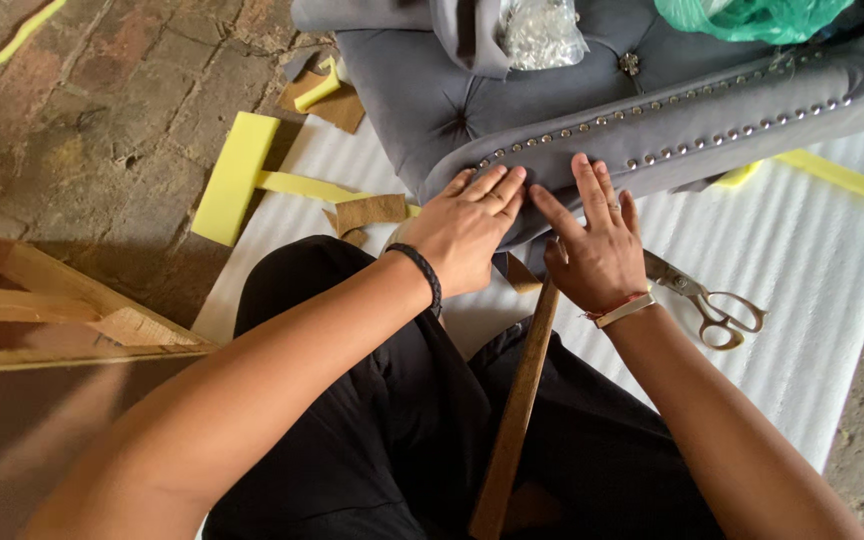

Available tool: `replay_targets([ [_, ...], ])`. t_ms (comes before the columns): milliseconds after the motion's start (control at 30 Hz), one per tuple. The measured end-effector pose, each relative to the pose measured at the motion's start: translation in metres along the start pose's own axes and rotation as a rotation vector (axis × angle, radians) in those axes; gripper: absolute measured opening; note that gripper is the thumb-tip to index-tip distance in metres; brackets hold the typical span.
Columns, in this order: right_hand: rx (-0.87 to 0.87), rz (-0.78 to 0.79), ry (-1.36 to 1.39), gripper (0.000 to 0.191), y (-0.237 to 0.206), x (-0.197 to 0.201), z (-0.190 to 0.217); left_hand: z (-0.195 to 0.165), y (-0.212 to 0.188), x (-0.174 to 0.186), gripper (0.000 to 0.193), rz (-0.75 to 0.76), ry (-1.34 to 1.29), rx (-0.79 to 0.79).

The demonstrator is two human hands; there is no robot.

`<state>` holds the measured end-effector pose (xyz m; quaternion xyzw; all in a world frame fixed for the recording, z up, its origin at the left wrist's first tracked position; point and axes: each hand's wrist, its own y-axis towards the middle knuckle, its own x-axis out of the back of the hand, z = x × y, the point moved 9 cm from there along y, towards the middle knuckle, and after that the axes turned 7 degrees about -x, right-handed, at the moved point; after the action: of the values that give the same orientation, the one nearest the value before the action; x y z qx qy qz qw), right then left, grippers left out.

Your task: The person sits on the floor and hammers decorative metal tacks along the padded edge of a gray tufted upholstered furniture frame, using a wooden-handled tack hammer. They position each tack by hand, drive it in, occasionally trim fabric or excess material with scissors, and press the fabric edge smooth between tacks.

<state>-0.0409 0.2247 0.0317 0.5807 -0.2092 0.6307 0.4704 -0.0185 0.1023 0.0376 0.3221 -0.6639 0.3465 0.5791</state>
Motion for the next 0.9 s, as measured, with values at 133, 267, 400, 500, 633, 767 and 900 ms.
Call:
replay_targets([
  [133,-0.014,0.062,-0.044,0.075,0.002,0.004,0.004,-0.005,0.004,-0.001,0.080,0.037,0.055,-0.007],
  [267,0.062,-0.073,-0.077,0.068,0.005,0.016,0.013,-0.025,-0.006,0.018,0.063,-0.157,0.024,-0.035],
  [400,0.079,-0.131,-0.022,0.060,0.009,0.014,0.013,-0.051,-0.028,0.017,0.022,-0.192,-0.354,-0.092],
  [500,0.132,-0.096,0.037,0.059,0.008,0.006,0.016,-0.057,-0.030,0.008,0.014,-0.112,-0.439,-0.116],
  [633,0.047,-0.069,0.070,0.060,0.006,0.000,0.007,-0.048,-0.024,-0.005,0.013,-0.042,-0.451,-0.081],
  [767,0.059,-0.074,0.083,0.063,0.005,0.000,0.007,-0.060,-0.028,-0.021,0.014,0.091,-0.454,-0.163],
  [900,0.072,-0.089,0.086,0.064,0.004,0.001,0.007,-0.073,-0.033,-0.030,0.016,0.168,-0.417,-0.260],
])
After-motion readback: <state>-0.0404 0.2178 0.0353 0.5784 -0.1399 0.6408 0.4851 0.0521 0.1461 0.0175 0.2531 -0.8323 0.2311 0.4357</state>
